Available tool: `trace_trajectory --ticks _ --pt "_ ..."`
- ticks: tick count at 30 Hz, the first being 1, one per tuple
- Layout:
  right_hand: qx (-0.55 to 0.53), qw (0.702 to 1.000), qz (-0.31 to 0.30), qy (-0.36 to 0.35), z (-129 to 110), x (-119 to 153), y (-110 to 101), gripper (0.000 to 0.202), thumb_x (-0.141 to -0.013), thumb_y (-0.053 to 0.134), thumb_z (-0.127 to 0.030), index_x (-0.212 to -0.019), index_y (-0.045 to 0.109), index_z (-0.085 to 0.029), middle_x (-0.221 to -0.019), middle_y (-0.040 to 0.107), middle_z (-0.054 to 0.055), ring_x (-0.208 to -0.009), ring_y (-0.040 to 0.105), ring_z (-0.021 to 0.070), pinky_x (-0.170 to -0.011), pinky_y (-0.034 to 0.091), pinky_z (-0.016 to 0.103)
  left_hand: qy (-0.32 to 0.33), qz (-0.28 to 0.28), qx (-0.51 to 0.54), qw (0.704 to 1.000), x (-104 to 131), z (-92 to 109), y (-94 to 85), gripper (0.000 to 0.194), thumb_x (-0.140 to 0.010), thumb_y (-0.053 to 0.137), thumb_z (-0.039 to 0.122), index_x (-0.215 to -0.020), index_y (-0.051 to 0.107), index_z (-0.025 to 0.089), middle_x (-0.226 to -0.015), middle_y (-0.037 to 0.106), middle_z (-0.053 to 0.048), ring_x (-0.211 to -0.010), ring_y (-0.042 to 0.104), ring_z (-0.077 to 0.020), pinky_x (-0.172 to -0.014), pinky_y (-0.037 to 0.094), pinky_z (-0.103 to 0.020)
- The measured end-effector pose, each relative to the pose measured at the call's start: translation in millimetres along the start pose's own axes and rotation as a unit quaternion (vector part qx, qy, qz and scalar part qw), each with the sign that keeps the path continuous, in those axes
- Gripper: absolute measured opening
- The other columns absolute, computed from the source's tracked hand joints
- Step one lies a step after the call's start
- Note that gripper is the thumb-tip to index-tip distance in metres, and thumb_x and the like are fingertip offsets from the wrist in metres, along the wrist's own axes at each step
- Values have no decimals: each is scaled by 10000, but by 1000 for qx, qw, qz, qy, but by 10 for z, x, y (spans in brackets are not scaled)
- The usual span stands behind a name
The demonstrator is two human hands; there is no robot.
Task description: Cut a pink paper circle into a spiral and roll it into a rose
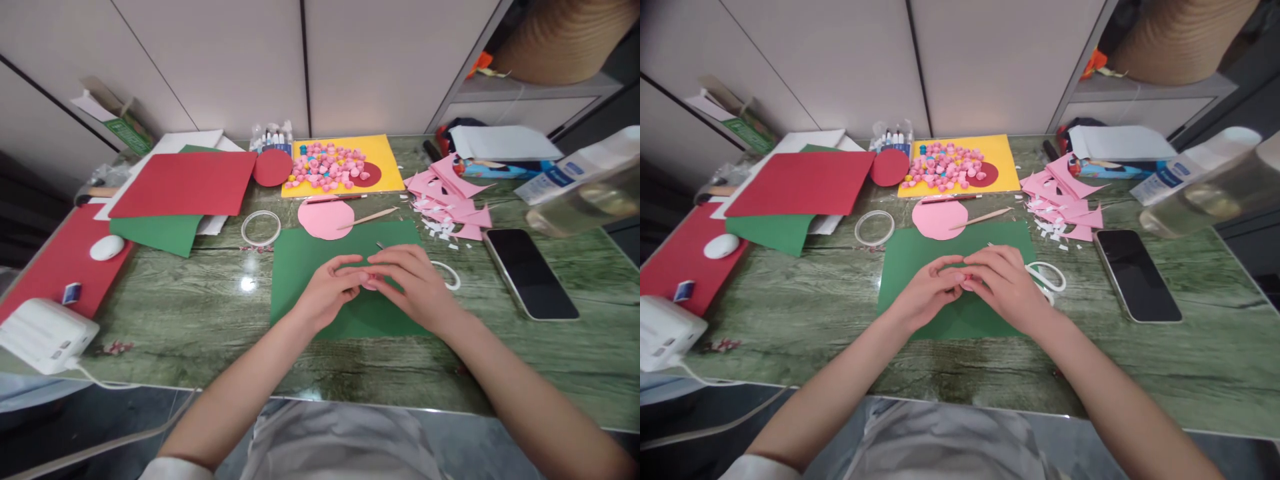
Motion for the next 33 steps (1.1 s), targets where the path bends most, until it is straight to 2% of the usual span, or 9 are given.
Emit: trace_trajectory --ticks 3,7,13,17,20,26,31,33 --pt "-11 1000 1 7 10 -7 -34 140 -827 644 -203 -967 649 -213 -957 691 78 -956 562 229 -859 488 414 -7 -5 1 1000 -9 -10 0 392 -619 787 153 -951 580 150 -701 692 -4 -624 614 -77 -617 385 -209" --pt "-98 993 -54 36 69 -28 -47 167 -804 669 -199 -969 672 -223 -999 678 65 -979 546 218 -864 497 390 -37 -31 -59 997 -13 3 15 427 -596 802 152 -963 584 161 -736 717 -14 -634 640 -89 -602 395 -200" --pt "-172 976 -122 58 79 -27 -5 97 -784 689 -223 -879 706 -223 -997 666 61 -1010 547 224 -920 475 416 -43 -109 -143 983 45 75 119 431 -574 801 107 -951 595 145 -729 729 -26 -681 680 -140 -757 497 -319" --pt "-178 971 -151 50 44 -16 50 94 -795 680 -220 -886 699 -228 -998 670 55 -986 567 213 -948 454 430 -44 -111 -179 977 48 64 119 426 -573 799 103 -945 594 139 -720 729 -34 -668 680 -145 -770 493 -331" --pt "-153 977 -139 51 61 -25 50 75 -803 671 -224 -876 686 -231 -990 675 53 -999 553 218 -903 481 410 -20 -83 -166 982 12 76 85 418 -571 807 135 -932 597 139 -720 723 -32 -664 670 -141 -752 480 -314" --pt "-58 996 -63 34 75 -43 27 63 -805 669 -210 -865 651 -206 -959 690 67 -957 556 223 -835 496 407 -7 -9 -117 993 -23 16 -16 413 -604 802 233 -952 598 149 -742 713 -31 -630 624 -89 -606 358 -212" --pt "-21 999 -11 30 53 -29 -28 100 -787 689 -209 -878 649 -204 -942 697 73 -953 558 235 -844 490 428 -10 -1 -48 999 -25 -10 -19 413 -595 808 211 -934 581 155 -775 721 -47 -690 641 -108 -640 368 -223" --pt "-44 998 -15 41 69 -34 -53 102 -786 690 -199 -882 657 -210 -949 693 70 -957 556 230 -842 496 412 -17 0 -47 999 -22 -7 -20 416 -585 813 198 -928 582 154 -760 721 -35 -664 636 -98 -634 370 -220"
Point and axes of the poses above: each hand's wrist, its own x-axis away from the middle knuckle, its own y-axis out of the palm, z = x × y, the point moved 9 cm from there along -x, towards the middle knuckle
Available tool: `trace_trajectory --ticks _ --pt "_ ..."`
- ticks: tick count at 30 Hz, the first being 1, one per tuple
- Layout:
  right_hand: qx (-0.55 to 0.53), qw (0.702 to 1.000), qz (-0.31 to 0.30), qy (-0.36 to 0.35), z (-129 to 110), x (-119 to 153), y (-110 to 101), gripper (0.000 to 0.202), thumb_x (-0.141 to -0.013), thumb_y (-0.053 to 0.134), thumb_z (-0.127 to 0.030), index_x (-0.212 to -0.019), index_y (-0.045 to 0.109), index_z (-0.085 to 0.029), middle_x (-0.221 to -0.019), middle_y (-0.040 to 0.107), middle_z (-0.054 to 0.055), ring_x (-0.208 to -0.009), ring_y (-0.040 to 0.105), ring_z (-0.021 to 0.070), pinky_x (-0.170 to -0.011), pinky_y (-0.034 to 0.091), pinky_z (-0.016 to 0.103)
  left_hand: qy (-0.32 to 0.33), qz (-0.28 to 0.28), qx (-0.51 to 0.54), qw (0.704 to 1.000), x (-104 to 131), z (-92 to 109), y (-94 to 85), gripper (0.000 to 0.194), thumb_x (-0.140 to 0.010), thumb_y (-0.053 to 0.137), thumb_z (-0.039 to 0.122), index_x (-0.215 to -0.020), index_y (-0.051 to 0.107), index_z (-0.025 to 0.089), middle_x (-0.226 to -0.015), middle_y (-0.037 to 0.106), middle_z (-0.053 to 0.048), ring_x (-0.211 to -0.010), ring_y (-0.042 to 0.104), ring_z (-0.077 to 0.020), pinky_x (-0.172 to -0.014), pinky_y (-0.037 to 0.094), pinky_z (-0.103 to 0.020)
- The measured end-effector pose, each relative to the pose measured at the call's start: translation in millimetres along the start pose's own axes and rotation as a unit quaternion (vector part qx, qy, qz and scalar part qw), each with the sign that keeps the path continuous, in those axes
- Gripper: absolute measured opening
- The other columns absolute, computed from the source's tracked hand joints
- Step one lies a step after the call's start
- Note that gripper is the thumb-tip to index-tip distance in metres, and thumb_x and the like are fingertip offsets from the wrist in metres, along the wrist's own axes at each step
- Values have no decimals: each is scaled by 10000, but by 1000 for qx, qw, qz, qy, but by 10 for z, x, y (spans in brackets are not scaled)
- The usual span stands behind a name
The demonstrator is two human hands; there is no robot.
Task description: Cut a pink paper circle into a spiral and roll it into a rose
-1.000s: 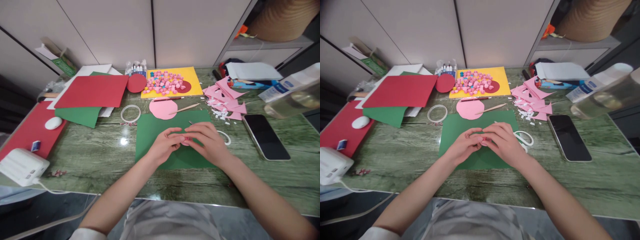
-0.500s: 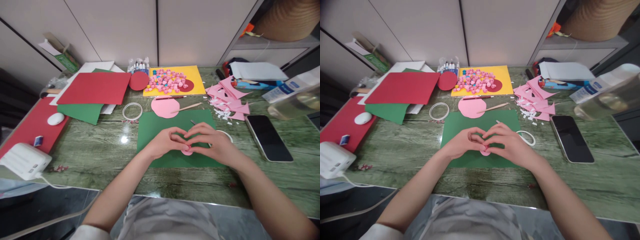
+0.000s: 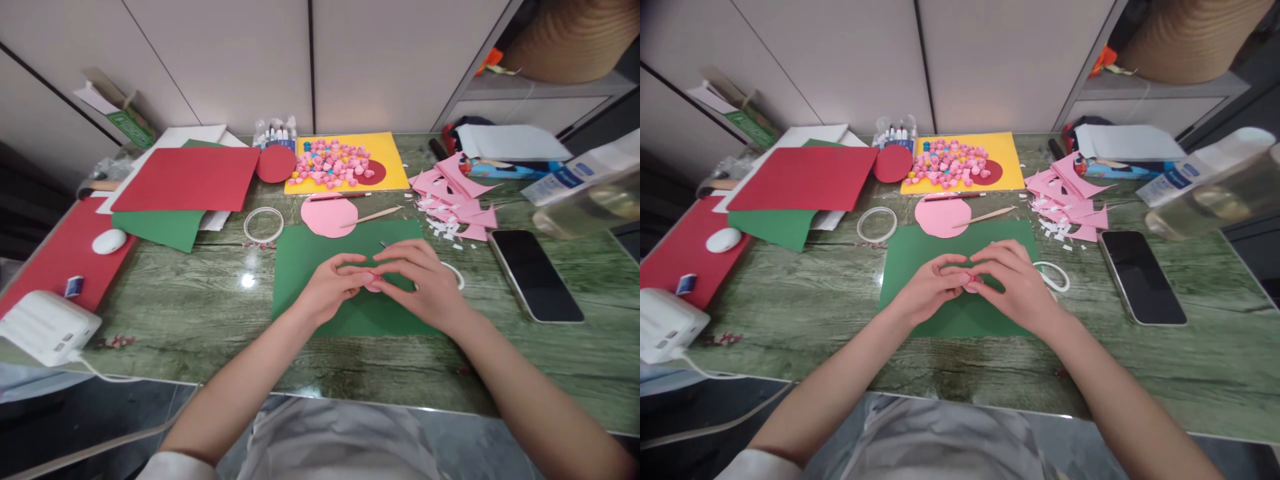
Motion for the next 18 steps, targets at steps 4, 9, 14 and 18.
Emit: trace_trajectory --ticks 4,9,14,18 --pt "-70 996 -50 18 32 -18 -17 101 -785 689 -190 -880 685 -222 -1003 676 61 -977 556 218 -870 493 401 -21 -17 -30 999 16 14 15 431 -561 823 178 -922 589 151 -715 719 -11 -624 638 -92 -606 378 -211" --pt "-109 989 -95 39 59 -6 9 76 -781 695 -234 -855 711 -244 -1040 666 46 -1015 548 224 -903 481 417 -26 -68 -66 995 43 54 74 431 -546 818 124 -916 598 135 -696 723 -17 -655 665 -125 -727 483 -294" --pt "-124 983 -128 37 29 12 92 95 -791 684 -256 -880 717 -257 -1044 666 50 -1028 560 230 -898 494 428 -14 -102 -122 987 61 78 116 421 -552 814 128 -916 601 135 -722 731 -35 -671 679 -146 -756 501 -328" --pt "-97 990 -97 25 37 -1 74 82 -803 669 -223 -878 698 -240 -1030 670 63 -1024 555 233 -893 496 430 33 -63 -117 991 38 139 74 385 -582 800 139 -910 600 144 -718 727 -24 -657 677 -140 -762 491 -316"
Point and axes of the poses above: each hand's wrist, its own x-axis away from the middle knuckle, its own y-axis out of the palm, z = x × y, the point moved 9 cm from there along -x, towards the middle knuckle
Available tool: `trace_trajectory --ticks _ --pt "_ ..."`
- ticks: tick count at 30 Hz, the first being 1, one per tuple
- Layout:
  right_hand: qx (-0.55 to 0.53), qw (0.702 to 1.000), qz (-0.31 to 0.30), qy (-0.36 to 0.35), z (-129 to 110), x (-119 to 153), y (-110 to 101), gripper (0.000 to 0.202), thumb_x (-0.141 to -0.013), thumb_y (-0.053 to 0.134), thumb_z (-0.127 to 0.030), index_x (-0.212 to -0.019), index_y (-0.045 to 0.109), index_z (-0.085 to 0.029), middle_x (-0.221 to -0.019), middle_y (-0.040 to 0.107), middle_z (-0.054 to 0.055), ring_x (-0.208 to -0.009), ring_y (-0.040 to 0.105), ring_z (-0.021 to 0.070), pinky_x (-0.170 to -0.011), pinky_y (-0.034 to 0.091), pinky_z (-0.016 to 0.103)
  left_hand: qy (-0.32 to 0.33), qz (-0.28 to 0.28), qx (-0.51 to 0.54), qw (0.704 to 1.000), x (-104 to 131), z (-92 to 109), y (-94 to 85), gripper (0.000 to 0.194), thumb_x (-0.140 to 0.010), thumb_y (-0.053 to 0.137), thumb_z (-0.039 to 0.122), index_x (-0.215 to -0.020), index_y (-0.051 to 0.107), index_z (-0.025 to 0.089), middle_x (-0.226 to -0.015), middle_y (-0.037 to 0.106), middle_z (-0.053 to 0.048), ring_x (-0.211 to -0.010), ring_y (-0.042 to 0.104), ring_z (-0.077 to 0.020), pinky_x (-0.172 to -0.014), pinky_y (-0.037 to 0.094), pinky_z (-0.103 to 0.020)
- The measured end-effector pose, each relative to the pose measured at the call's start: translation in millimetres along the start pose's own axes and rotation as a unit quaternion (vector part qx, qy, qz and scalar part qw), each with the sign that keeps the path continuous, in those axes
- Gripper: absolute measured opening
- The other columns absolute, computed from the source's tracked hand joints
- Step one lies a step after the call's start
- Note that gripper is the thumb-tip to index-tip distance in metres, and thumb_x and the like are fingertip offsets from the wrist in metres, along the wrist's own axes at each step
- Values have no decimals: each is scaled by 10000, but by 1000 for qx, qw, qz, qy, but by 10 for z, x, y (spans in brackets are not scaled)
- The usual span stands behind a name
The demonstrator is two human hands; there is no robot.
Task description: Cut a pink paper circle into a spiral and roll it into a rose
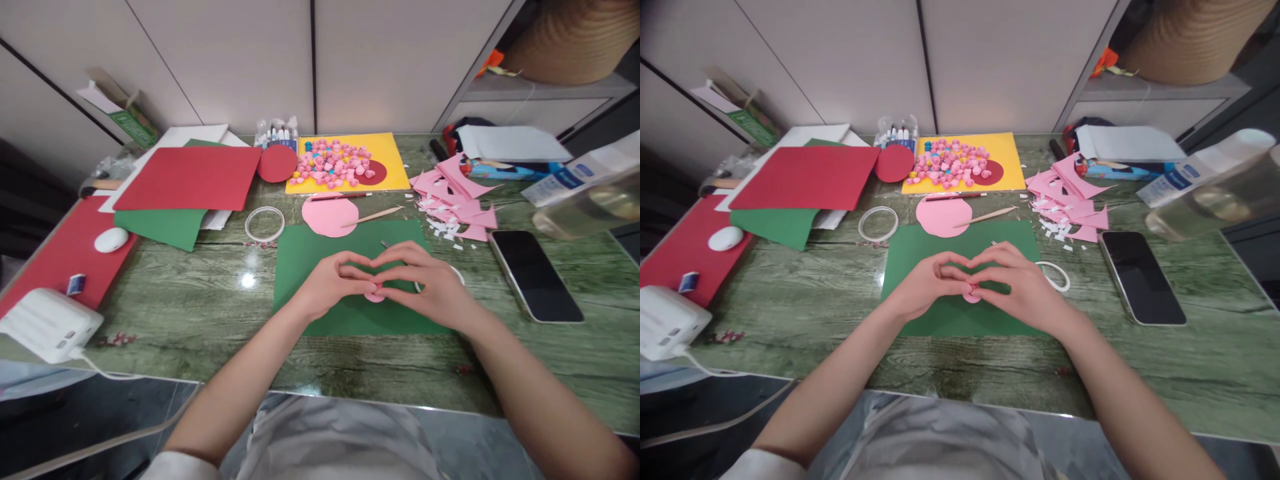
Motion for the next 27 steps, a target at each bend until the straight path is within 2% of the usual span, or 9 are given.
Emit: trace_trajectory --ticks 5,11,17,22,27 --pt "54 997 55 -10 -8 4 -39 80 -807 662 -216 -884 666 -239 -998 678 63 -991 558 236 -847 503 436 26 14 51 998 -9 5 8 374 -638 775 171 -956 579 144 -756 733 -30 -674 682 -133 -793 467 -303" --pt "86 993 76 -31 -73 10 -50 92 -806 665 -214 -893 660 -246 -965 689 60 -961 565 232 -844 498 439 -24 23 95 995 -7 -75 1 418 -592 808 174 -942 581 148 -723 725 -3 -650 661 -101 -717 431 -242" --pt "27 999 28 0 -19 -8 -62 91 -807 666 -237 -894 690 -248 -1020 680 58 -1003 558 232 -867 500 428 -45 23 62 997 -9 -85 -33 421 -588 808 169 -947 588 155 -725 729 -16 -651 664 -109 -643 413 -220" --pt "-3 1000 -14 17 17 0 -28 90 -800 672 -265 -878 717 -265 -1029 677 47 -1039 558 236 -888 499 429 -37 -22 21 999 5 -44 16 438 -561 812 132 -941 593 138 -728 735 -36 -691 680 -147 -768 486 -322" --pt "2 999 -45 -12 -20 9 42 94 -808 664 -245 -887 711 -258 -1025 673 51 -1021 554 225 -874 510 420 -26 -28 -32 999 16 -30 27 403 -565 805 120 -908 595 144 -723 733 -31 -672 681 -146 -759 500 -324"
Point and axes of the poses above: each hand's wrist, its own x-axis away from the middle knuckle, its own y-axis out of the palm, z = x × y, the point moved 9 cm from there along -x, towards the middle knuckle
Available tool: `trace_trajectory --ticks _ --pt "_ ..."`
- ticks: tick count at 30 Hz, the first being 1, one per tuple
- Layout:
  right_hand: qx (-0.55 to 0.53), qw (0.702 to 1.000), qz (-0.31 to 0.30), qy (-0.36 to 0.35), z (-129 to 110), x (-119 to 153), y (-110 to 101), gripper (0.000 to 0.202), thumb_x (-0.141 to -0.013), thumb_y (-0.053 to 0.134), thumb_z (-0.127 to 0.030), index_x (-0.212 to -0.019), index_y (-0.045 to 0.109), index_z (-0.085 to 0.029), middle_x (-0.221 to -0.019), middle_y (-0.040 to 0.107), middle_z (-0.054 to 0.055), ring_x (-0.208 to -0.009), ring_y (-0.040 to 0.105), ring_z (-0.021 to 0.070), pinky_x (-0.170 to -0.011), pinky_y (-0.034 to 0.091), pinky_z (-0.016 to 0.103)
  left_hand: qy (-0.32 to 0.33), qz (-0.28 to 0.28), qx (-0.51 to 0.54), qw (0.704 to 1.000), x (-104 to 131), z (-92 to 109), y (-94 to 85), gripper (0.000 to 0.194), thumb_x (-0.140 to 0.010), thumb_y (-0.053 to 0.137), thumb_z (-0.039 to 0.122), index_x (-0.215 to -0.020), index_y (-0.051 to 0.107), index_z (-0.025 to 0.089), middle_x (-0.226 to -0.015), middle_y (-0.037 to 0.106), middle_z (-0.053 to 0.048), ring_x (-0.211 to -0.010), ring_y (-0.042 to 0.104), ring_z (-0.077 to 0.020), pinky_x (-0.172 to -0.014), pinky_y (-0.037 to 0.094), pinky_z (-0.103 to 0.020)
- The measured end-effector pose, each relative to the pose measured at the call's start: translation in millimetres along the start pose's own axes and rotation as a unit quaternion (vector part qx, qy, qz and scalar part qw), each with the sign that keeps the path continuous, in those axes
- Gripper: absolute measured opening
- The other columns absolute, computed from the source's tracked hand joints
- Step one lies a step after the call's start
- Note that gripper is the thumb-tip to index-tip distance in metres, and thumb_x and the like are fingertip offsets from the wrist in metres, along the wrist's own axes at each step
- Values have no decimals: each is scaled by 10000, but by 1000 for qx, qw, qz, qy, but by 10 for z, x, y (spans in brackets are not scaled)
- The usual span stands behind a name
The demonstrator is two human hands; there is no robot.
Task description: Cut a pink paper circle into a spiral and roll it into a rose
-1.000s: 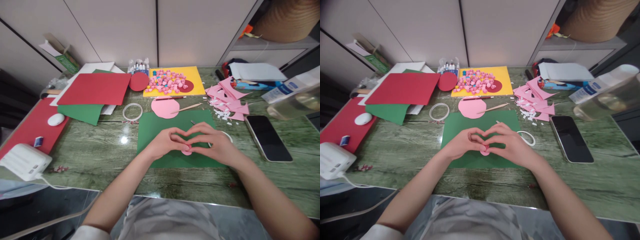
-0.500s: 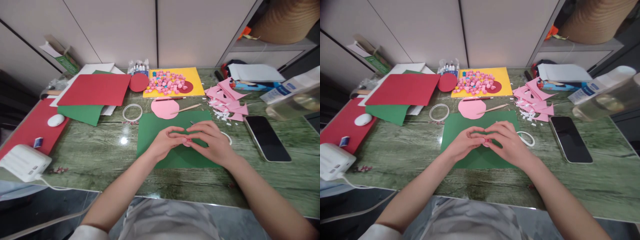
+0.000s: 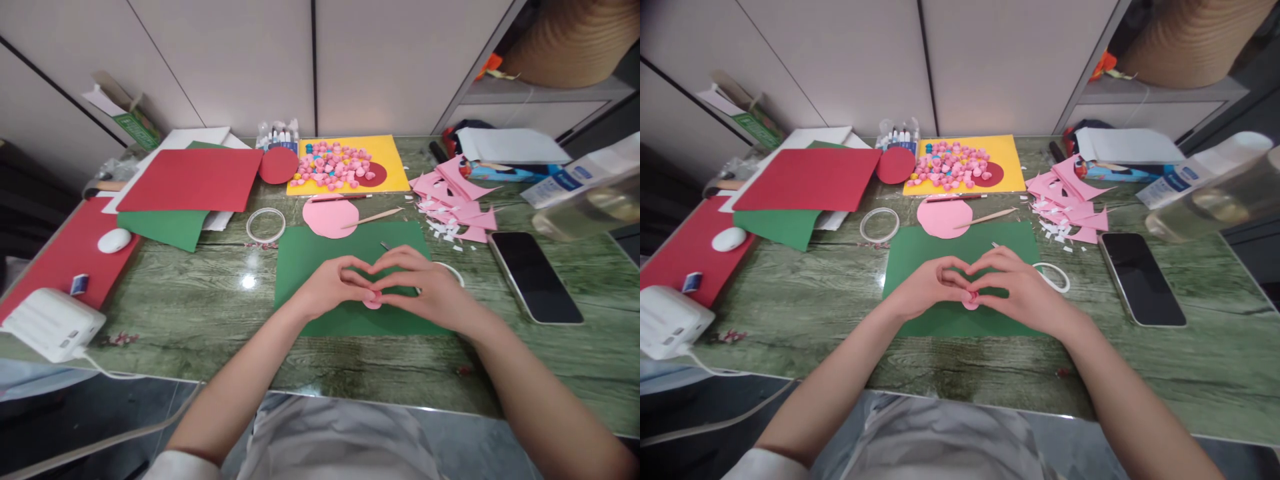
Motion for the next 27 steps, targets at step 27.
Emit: trace_trajectory --ticks 27 --pt "-10 999 26 16 -1 6 -85 96 -794 682 -250 -887 703 -261 -1025 674 43 -1057 532 236 -907 493 429 -24 -24 47 998 17 -6 10 401 -590 803 141 -934 596 135 -734 735 -40 -683 695 -152 -786 502 -339"
Point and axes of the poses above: each hand's wrist, its own x-axis away from the middle knuckle, its own y-axis out of the palm, z = x × y, the point moved 9 cm from there along -x, towards the middle knuckle
